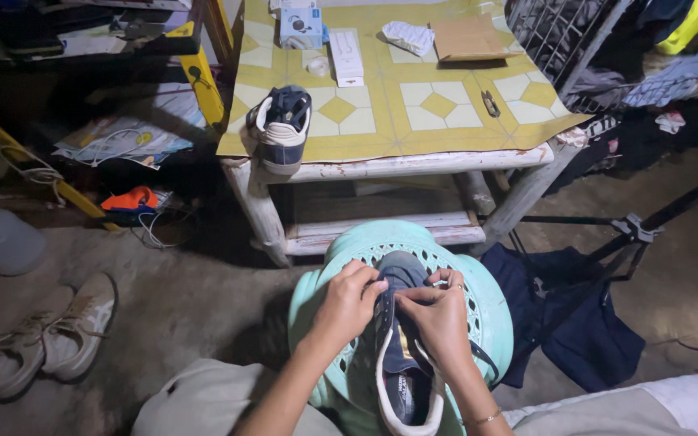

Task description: The person removes a shoelace from a sneaker, then applies a strip of white tape to the shoe's upper and trims the excess with scissors. They repeat the taping and trimming on the same shoe before placing it on a nearby table.

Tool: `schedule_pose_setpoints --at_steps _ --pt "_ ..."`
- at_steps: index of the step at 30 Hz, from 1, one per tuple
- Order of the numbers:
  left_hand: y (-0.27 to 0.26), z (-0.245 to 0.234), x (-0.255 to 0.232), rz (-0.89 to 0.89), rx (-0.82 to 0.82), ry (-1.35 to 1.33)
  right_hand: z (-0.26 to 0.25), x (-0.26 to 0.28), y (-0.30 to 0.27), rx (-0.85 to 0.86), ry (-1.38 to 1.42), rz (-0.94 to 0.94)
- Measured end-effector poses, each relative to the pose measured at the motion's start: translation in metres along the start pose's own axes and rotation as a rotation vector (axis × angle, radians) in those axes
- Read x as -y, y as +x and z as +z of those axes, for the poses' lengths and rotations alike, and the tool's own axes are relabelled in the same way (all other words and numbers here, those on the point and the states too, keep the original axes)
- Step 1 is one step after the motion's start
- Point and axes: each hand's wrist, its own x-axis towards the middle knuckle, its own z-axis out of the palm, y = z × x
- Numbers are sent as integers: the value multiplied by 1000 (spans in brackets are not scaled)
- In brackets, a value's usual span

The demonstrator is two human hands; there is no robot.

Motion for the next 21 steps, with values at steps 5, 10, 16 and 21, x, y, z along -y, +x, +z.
schedule_pose_setpoints --at_steps 5,10,16,21 --pt "5 -10 -18 96 101 192 1 -1 0 13 4 11" --pt "7 -13 -23 -9 92 155 0 -3 1 13 3 25" --pt "7 -11 -18 -74 101 162 4 -4 -1 -2 40 13" --pt "10 -17 -3 38 160 105 2 -1 -2 0 77 54"
